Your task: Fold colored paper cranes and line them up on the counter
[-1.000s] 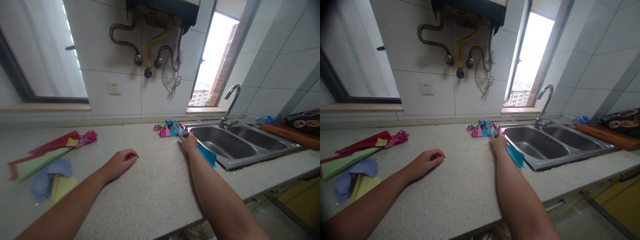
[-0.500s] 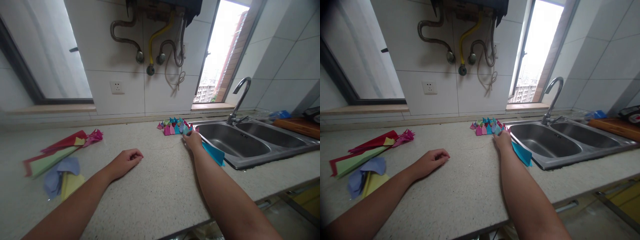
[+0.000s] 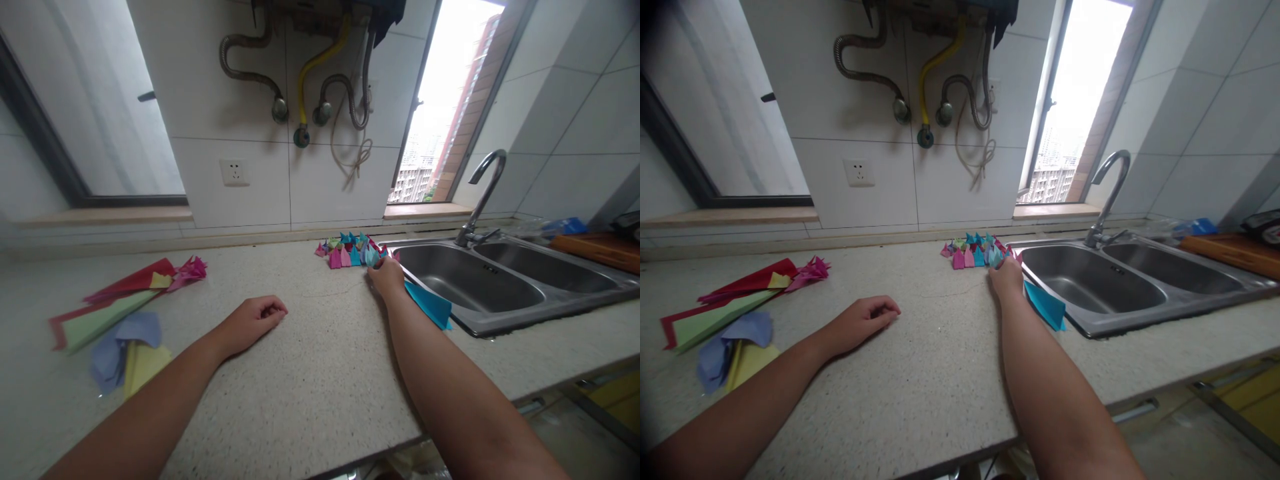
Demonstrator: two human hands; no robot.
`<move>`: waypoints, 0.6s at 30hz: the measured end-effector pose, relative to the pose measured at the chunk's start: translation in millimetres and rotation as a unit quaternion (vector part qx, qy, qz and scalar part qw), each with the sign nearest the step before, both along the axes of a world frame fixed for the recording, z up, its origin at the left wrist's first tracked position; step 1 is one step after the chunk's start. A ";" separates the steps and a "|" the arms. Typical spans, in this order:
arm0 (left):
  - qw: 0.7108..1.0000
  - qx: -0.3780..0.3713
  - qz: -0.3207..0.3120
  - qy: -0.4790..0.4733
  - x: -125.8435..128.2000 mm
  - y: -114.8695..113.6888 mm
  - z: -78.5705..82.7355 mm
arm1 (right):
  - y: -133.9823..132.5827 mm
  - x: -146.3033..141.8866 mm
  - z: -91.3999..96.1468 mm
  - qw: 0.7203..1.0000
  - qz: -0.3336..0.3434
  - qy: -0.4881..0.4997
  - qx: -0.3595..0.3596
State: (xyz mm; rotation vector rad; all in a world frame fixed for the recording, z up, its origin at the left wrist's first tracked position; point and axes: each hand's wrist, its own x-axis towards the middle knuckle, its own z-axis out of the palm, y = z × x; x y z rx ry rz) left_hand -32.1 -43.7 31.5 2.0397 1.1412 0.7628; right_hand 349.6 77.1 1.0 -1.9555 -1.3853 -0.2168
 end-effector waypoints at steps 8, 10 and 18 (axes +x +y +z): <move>1.000 0.000 0.000 -0.001 0.2 0.0 0.3 | 1.2 0.1 -0.1 1.000 -0.001 0.008 -0.004; 1.000 -0.002 -0.001 -0.002 0.0 0.6 -0.3 | 1.5 0.3 -0.2 1.000 -0.003 0.013 -0.009; 1.000 0.011 -0.008 0.015 -1.0 1.3 -0.6 | 2.7 2.4 -2.9 1.000 0.003 0.008 -0.006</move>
